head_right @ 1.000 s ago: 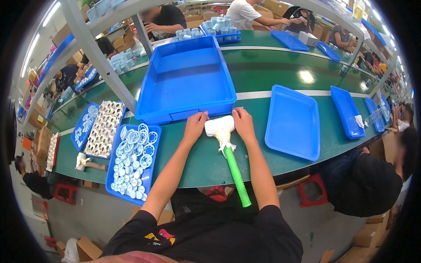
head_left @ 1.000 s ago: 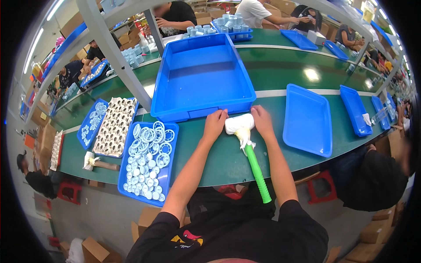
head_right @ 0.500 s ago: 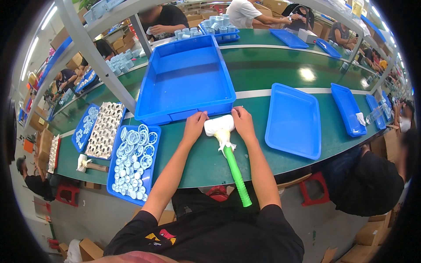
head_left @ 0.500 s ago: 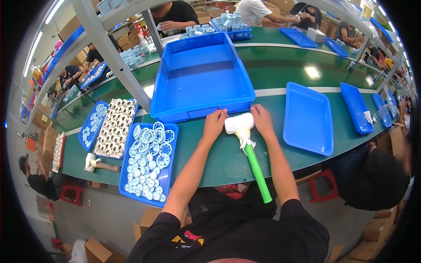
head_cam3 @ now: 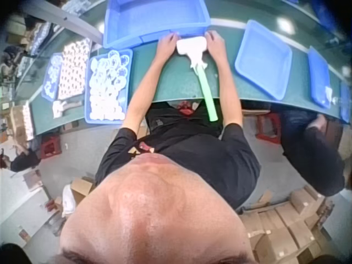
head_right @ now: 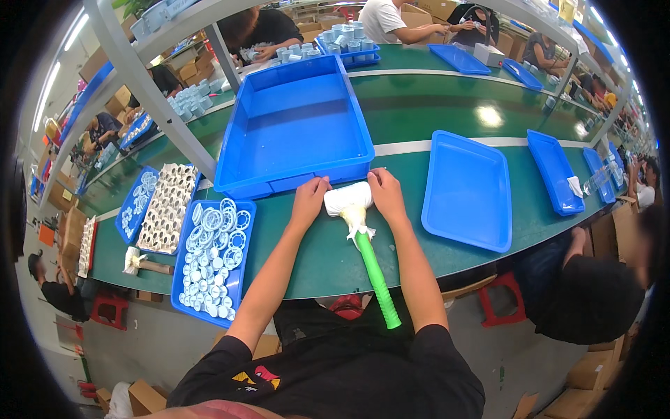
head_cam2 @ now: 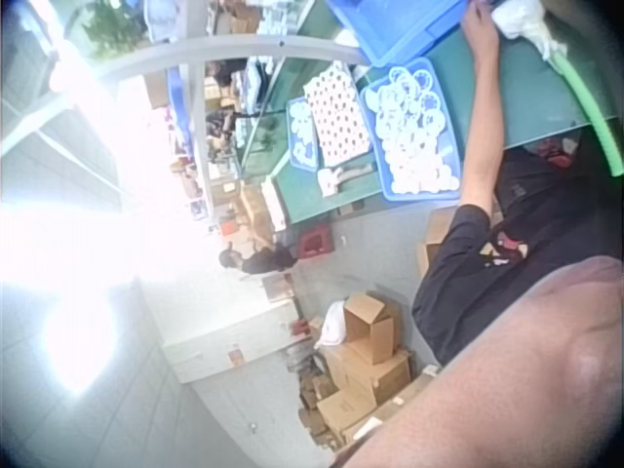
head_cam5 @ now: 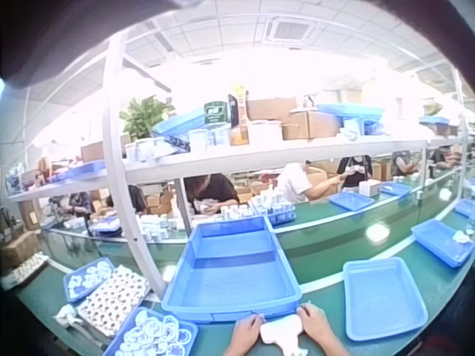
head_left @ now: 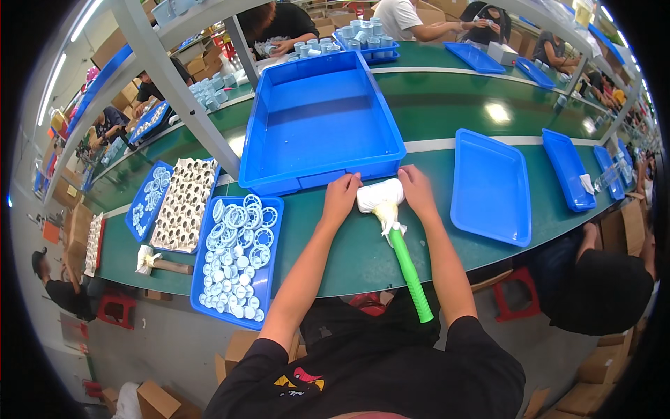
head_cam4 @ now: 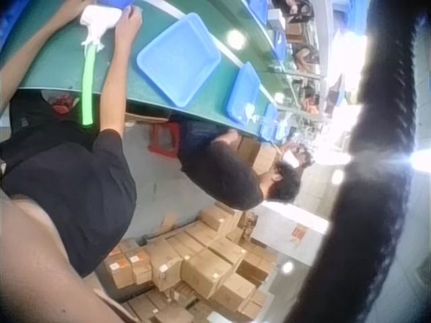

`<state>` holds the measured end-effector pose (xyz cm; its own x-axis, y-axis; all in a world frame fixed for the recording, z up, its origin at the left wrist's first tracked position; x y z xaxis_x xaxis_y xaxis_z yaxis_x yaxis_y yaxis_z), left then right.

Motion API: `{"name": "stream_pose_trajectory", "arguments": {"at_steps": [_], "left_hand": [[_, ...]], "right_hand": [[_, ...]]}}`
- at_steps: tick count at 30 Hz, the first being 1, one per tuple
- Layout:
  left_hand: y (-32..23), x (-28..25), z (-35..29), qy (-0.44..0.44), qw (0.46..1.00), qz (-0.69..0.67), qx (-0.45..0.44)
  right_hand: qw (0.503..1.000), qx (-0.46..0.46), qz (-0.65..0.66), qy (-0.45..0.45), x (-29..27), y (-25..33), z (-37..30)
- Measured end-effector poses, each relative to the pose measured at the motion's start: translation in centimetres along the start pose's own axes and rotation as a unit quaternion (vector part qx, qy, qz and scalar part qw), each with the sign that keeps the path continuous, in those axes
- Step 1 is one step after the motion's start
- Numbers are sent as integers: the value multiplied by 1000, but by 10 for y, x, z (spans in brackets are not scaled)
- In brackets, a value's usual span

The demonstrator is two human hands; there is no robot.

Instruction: Assemble small electronic components, specifically cooling fans, by fitting plastic rings and housing pieces together on an assembly line.

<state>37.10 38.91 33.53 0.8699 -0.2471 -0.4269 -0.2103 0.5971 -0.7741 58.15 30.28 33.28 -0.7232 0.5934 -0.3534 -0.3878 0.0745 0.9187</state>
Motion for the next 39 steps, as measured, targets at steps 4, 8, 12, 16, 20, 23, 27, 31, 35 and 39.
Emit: {"name": "stream_pose_trajectory", "arguments": {"at_steps": [4, 8, 12, 16, 20, 23, 27, 31, 35, 39], "left_hand": [[-1, 0, 0, 2, 1000, 0, 2], [1, 1, 0, 1, 1000, 1, 2], [0, 1, 0, -2, 1000, 1, 5], [0, 1, 0, 2, 1000, -2, 4], [3, 3, 0, 6, 1000, 3, 1], [3, 1, 0, -21, 1000, -9, 19], [5, 3, 0, -19, 1000, -1, 16], [5, 3, -1, -22, 1000, -6, 15], [4, 2, -2, -23, 1000, -9, 16], [1, 2, -1, -27, 1000, -3, 13]], "right_hand": [[1000, 0, 3, -1, 0, 0, 0], [1000, 4, 1, 1, 0, 0, 0], [1000, 1, 0, 4, 0, -2, 1], [1000, 4, -1, 7, 0, -2, 1], [1000, 4, 2, 5, -1, 0, 0], [1000, 9, -2, 6, 0, 1, -2], [1000, 7, 3, 5, -1, 0, 0], [1000, 4, 0, 7, -2, 2, -2], [1000, -1, -1, 7, 0, -1, -2], [1000, -5, -3, 5, -1, -2, 0]]}}
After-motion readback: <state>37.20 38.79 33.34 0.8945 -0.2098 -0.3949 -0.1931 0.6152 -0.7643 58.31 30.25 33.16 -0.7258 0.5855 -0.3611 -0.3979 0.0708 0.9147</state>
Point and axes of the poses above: each hand's wrist, its own z-axis towards the middle knuckle, its own x-axis out of the palm, y = z × x, the point moved 5 cm from there along z, towards the middle knuckle, and after that the axes turned 12 degrees about x, right-handed, at the moved point
